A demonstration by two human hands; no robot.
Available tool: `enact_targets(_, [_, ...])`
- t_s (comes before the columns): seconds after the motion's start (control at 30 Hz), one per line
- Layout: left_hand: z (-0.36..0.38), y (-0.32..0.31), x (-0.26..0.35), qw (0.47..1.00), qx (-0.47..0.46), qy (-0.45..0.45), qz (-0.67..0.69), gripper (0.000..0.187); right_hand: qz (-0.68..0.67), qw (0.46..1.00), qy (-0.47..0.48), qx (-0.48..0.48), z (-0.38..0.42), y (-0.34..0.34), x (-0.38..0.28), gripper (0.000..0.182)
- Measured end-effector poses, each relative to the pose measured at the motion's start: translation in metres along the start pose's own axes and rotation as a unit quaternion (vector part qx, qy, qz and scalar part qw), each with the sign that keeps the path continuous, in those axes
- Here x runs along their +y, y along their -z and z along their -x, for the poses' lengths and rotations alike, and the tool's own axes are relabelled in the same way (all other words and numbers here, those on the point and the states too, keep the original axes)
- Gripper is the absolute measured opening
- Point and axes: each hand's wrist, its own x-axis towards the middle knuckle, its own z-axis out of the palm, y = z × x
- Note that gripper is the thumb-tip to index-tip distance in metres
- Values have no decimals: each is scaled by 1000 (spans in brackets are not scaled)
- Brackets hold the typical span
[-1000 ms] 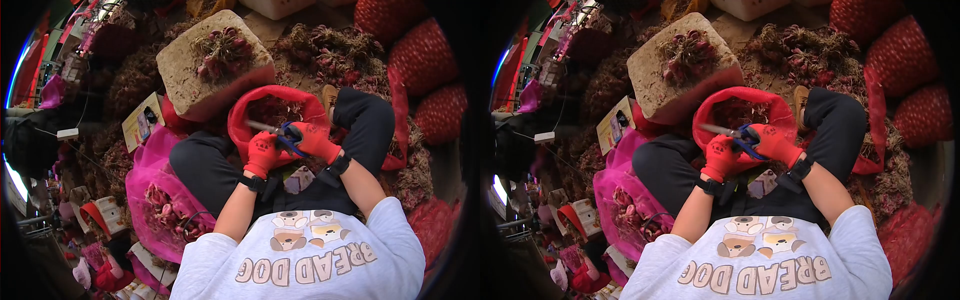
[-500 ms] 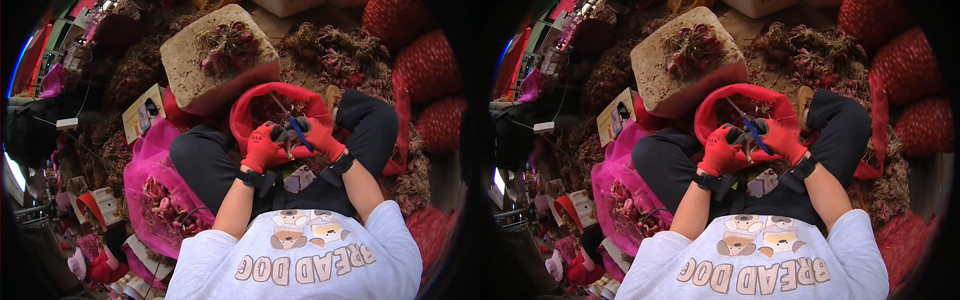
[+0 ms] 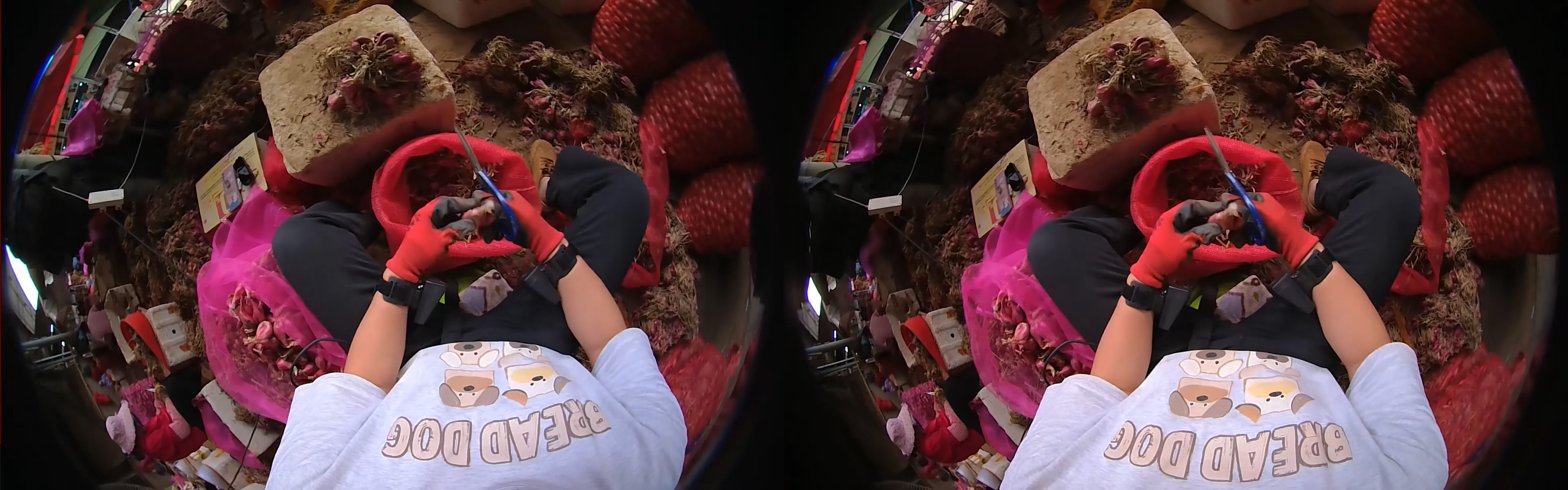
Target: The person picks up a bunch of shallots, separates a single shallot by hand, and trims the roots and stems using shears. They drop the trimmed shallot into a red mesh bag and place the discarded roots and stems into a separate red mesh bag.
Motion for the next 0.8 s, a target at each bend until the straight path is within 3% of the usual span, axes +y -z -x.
enact_targets(0.07, [0,4,-15,992,31,67,100,20,-24,996,59,61,-4,-4,13,27])
enact_targets(0.13, [0,0,-14,965,89,131,211,9,-56,995,65,51,2,-13,4,27])
enact_targets(0.17, [-1,-1,-12,963,93,136,211,9,-72,994,68,44,3,-16,1,27])
enact_targets(0.27, [-2,-2,-12,961,95,144,214,10,44,988,141,35,-18,10,27,31])
enact_targets(0.37, [-1,-3,-14,959,76,150,227,10,-80,993,63,56,-1,-12,16,34])
enact_targets(0.47, [0,-6,-5,950,78,169,252,10,-93,995,32,31,-18,7,29,36])
enact_targets(0.57, [0,-5,-5,949,74,161,263,9,-46,997,56,20,-9,-2,13,36])
enact_targets(0.73, [3,6,-2,956,13,167,240,10,-88,995,36,16,2,-18,3,36])
enact_targets(0.8, [6,7,6,974,24,117,192,11,-96,994,42,7,2,-20,2,35])
